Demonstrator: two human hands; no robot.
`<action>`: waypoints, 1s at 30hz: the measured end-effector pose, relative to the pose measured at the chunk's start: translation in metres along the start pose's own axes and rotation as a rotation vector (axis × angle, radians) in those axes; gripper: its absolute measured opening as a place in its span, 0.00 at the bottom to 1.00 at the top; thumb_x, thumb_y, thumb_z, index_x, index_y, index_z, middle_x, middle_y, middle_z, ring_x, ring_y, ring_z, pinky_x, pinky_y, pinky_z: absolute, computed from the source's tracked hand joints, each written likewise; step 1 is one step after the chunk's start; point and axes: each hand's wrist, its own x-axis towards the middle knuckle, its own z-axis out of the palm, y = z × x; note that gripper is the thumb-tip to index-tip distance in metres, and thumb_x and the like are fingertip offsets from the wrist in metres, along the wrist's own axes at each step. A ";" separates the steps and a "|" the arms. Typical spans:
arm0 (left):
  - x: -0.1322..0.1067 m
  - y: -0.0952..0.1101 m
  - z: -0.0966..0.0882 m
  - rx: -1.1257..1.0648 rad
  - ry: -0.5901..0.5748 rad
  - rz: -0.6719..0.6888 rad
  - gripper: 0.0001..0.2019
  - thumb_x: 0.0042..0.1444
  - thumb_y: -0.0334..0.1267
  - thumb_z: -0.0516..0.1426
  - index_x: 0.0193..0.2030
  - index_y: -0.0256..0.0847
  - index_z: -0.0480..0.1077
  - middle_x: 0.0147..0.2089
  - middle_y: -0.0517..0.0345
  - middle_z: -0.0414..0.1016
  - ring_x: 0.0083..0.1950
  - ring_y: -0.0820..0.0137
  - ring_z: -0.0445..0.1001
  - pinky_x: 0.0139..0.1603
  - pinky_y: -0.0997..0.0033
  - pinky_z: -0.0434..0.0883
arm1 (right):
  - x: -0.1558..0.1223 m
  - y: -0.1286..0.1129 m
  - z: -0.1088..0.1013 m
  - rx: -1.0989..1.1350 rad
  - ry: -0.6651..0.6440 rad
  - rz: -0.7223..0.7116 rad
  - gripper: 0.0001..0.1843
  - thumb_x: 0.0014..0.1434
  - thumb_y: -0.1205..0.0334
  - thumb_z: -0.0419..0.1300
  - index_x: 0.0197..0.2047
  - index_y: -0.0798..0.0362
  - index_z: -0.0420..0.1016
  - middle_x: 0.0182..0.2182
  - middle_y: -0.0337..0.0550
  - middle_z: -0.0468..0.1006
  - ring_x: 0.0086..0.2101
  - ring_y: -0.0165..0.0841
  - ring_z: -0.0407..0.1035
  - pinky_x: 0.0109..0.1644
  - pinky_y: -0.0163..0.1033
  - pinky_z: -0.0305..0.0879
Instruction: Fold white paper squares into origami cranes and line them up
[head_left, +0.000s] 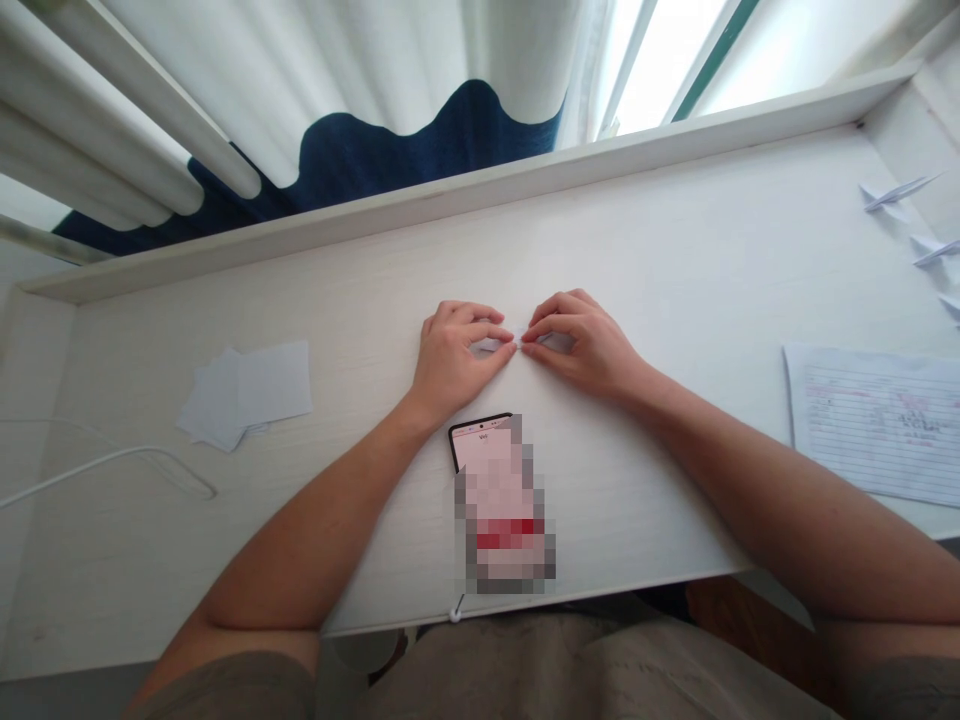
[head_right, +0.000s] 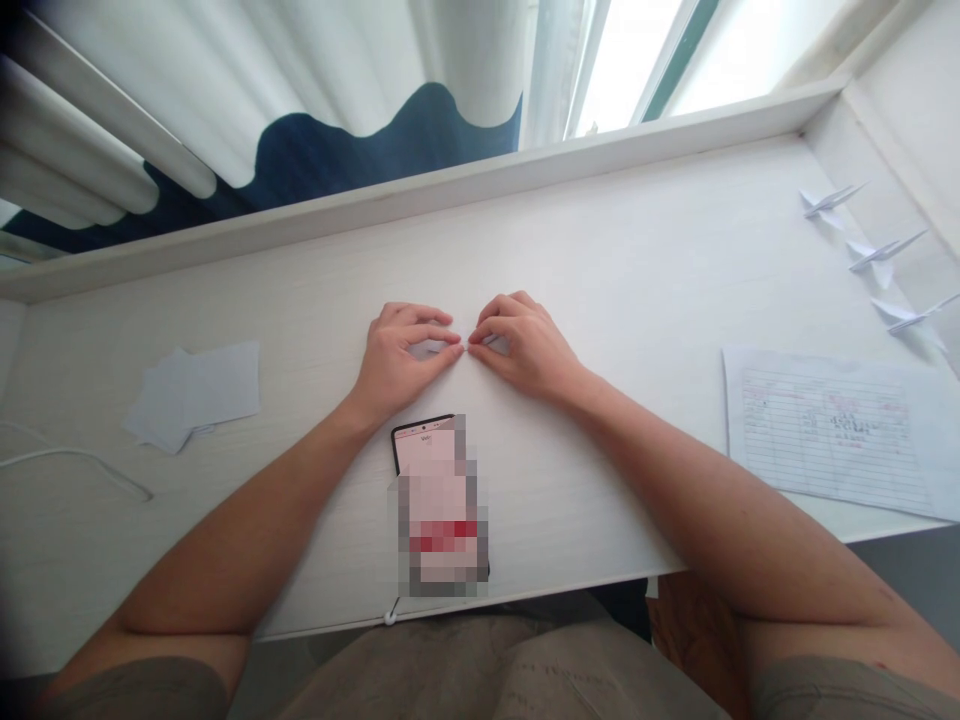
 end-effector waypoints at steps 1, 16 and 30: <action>0.000 0.000 0.000 0.002 0.000 0.003 0.03 0.62 0.41 0.67 0.39 0.52 0.85 0.54 0.59 0.84 0.60 0.56 0.73 0.67 0.47 0.68 | 0.000 0.000 0.000 -0.001 0.000 0.003 0.06 0.66 0.60 0.66 0.38 0.45 0.86 0.43 0.47 0.82 0.48 0.48 0.71 0.55 0.57 0.68; 0.004 0.006 -0.001 -0.053 -0.017 -0.089 0.03 0.61 0.38 0.68 0.35 0.51 0.84 0.54 0.61 0.85 0.61 0.56 0.73 0.68 0.44 0.68 | 0.005 -0.003 0.001 0.054 0.035 0.104 0.06 0.61 0.61 0.68 0.32 0.47 0.85 0.40 0.47 0.83 0.46 0.48 0.72 0.52 0.57 0.69; 0.004 0.004 -0.004 -0.052 -0.029 -0.085 0.04 0.62 0.38 0.66 0.34 0.49 0.81 0.55 0.61 0.85 0.61 0.56 0.73 0.69 0.41 0.66 | 0.008 -0.005 0.008 -0.013 0.077 0.146 0.04 0.61 0.62 0.68 0.33 0.48 0.81 0.39 0.47 0.82 0.46 0.48 0.71 0.52 0.56 0.67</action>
